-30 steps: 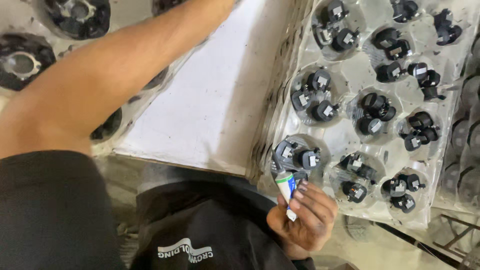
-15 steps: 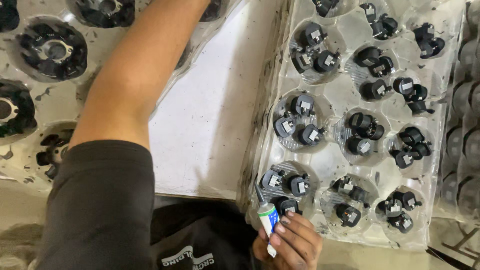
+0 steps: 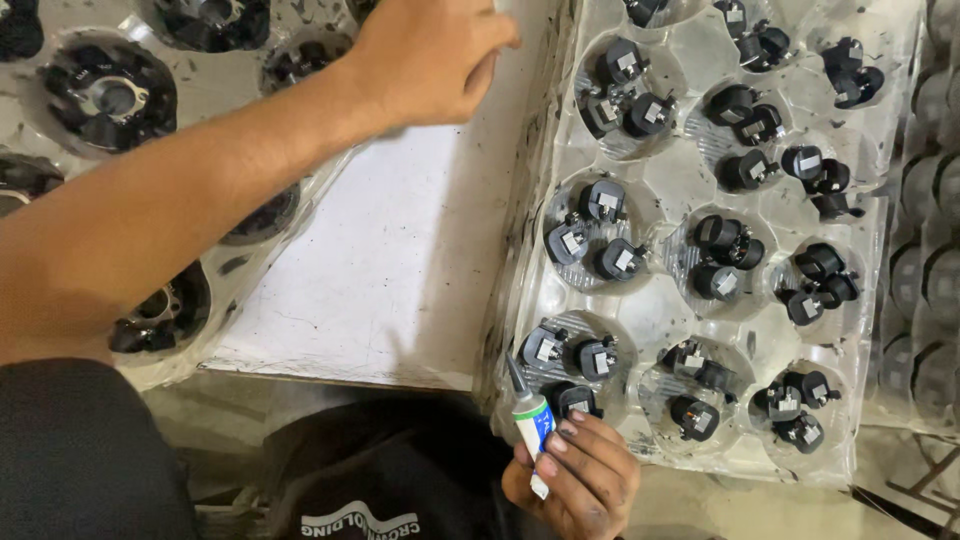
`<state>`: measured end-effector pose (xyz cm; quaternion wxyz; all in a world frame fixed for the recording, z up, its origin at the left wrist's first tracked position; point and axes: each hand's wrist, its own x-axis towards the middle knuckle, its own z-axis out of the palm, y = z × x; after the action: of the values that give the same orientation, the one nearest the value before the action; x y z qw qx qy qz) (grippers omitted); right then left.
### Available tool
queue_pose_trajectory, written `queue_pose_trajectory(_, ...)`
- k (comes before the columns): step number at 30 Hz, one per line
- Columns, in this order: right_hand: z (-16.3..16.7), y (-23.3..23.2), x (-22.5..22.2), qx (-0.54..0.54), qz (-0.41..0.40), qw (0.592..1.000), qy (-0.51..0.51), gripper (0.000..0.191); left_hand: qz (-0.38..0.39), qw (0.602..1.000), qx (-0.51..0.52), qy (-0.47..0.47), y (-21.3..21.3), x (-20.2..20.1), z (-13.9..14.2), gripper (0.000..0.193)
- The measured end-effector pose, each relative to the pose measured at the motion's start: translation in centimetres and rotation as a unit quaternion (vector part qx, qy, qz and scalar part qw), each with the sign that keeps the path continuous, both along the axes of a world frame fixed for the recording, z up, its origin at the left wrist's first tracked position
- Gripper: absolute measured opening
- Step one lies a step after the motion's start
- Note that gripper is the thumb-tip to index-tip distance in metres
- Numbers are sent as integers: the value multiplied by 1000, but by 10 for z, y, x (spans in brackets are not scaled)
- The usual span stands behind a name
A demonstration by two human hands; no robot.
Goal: The person picks up black rotor-like assemblies and small black components from molded trays and squeezes adhesive or lubricant from a tube onto them, working on one assembly at a time and placing treated parts back into the trays. They occasionally turn an assembly over to reach different sides and wipe the tube tip on a cloth.
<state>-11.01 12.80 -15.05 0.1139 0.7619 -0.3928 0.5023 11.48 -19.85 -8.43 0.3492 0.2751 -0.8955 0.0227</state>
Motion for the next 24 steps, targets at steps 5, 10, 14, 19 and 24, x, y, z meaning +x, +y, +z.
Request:
queue_pose_trajectory(5, 10, 1, 5, 15, -4, 1000, 1, 33, -27, 999, -20, -32, 47, 16, -4, 17)
queue_pose_trajectory(10, 22, 3, 12, 37, -16, 999, 5, 34, -37, 998, 11, -42, 98, 34, 0, 20)
queue_pose_trajectory(14, 28, 4, 21, 42, -37, 998, -6, 32, -21, 999, 24, -29, 134, 53, 5, 23)
queue_pose_trajectory(19, 26, -5, 35, -35, -67, 996, -41, 23, 11, 998, 57, -12, 158, 77, 9, 16)
queue_pose_trajectory(24, 29, -7, 40, -56, -72, 994, -53, 19, 42, 998, 41, -2, 171, 94, 10, 13)
